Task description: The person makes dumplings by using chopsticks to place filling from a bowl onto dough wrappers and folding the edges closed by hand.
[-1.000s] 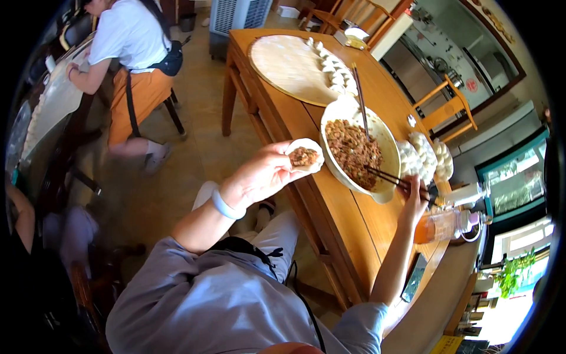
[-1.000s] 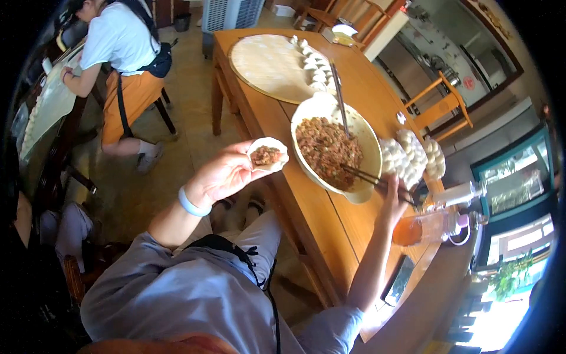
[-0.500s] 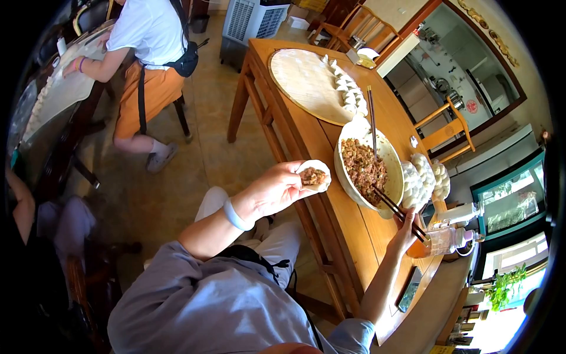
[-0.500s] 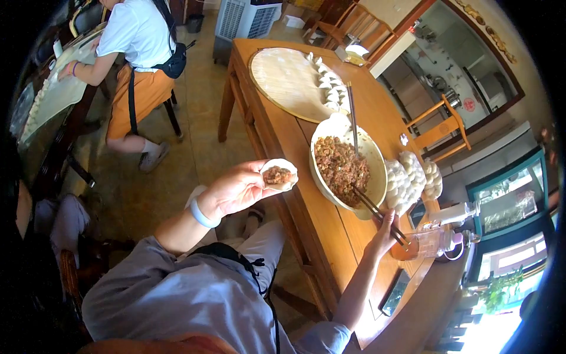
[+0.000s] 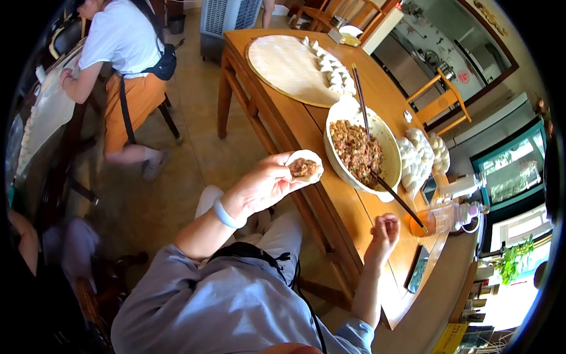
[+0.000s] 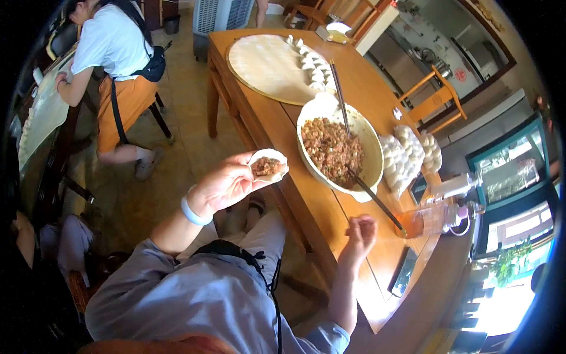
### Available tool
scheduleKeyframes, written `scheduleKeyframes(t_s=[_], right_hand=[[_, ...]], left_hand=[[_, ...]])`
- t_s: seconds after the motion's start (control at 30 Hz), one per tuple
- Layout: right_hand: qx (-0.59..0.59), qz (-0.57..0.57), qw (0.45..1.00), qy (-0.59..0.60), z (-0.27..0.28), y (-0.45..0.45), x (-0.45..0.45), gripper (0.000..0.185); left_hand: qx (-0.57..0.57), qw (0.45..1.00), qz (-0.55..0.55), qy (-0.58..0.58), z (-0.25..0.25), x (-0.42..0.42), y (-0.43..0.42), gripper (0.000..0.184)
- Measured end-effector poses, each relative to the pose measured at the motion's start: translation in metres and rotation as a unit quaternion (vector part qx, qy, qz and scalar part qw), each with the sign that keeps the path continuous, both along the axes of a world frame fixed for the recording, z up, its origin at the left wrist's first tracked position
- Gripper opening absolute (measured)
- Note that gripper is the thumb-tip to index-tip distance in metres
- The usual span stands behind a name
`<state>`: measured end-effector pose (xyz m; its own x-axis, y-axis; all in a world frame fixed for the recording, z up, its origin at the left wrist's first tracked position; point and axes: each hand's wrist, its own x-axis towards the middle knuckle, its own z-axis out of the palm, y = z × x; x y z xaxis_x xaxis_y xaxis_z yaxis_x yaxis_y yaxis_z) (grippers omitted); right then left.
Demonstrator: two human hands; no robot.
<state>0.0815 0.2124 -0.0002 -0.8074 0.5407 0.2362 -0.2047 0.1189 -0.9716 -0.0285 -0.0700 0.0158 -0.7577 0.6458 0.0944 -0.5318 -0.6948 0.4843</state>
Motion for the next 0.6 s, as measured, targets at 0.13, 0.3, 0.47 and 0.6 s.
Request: scheduleKeyframes(t_s=[0.13,0.3,0.47,0.6], right_hand=[[0.332,0.064,0.94,0.036,0.023,-0.046,0.002,0.015],[0.567,0.142,0.79,0.188,0.046,-0.075,-0.024,0.028],[0.618,0.187,0.726,0.237,0.042,-0.079,-0.048,0.032],[0.624,0.185,0.719,0.244,0.041,-0.077,-0.057,0.03]], left_hand=[[0.002,1.0,-0.02,-0.01,0.001,0.002,0.012,0.054],[-0.019,0.999,-0.025,-0.008,0.003,0.009,0.019,0.05],[-0.014,0.999,-0.022,-0.033,0.0,0.011,0.019,0.043],[-0.009,0.999,-0.019,-0.028,0.001,0.012,0.02,0.04]])
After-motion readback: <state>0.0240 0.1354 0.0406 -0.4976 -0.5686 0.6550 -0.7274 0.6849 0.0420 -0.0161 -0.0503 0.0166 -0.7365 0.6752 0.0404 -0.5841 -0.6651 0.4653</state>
